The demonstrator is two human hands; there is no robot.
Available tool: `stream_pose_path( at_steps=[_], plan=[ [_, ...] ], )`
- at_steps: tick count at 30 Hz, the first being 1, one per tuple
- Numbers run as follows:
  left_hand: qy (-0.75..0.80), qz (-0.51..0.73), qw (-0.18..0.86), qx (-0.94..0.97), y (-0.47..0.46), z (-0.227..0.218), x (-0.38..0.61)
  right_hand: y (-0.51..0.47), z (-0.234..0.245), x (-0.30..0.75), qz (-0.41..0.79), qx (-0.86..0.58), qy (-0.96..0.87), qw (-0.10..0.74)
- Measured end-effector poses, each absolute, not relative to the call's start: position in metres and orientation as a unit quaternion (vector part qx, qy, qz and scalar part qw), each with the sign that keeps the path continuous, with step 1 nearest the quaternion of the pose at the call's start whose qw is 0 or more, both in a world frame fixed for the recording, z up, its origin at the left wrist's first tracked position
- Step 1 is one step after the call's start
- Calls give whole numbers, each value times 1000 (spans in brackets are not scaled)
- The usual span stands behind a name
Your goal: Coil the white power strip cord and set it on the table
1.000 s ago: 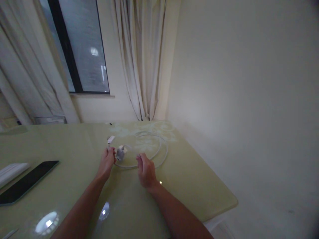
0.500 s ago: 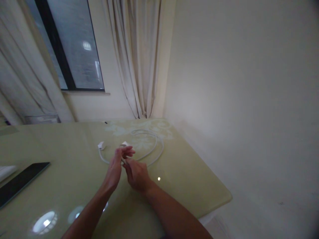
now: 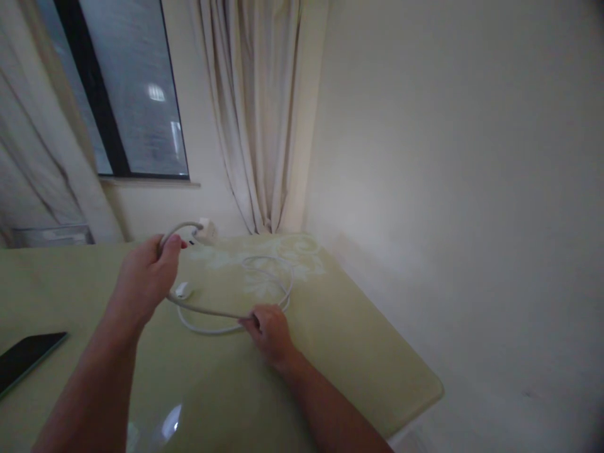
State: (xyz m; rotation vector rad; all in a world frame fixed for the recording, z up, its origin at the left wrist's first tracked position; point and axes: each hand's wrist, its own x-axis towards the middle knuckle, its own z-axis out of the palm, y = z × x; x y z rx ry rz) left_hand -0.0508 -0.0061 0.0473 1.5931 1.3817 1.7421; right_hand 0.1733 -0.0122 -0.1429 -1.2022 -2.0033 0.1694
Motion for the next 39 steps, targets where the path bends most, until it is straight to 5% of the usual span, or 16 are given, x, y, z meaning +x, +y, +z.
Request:
stream_pose_path(
  at_steps=[4,10,18,25,29,39],
  plan=[
    [582,554,61,592,-20,60,-42,-13,-143,186,114,-456,-750,466],
    [454,618,258,589,-29,65,-44,-7,-110,192,185,-401,-684,581],
    [304,713,377,508,-48,82,-40,16,-11,157,95,-352,-782,506],
    [250,675,517,463,-52,85,-11,13,-1,132,142,-355,-806,452],
    [284,666,447,527,-29,60,8,10,3,136,217,-434,-763,428],
    [416,717,181,530,-15,48,2,23,-1,148,307,-290,-806,414]
  ],
)
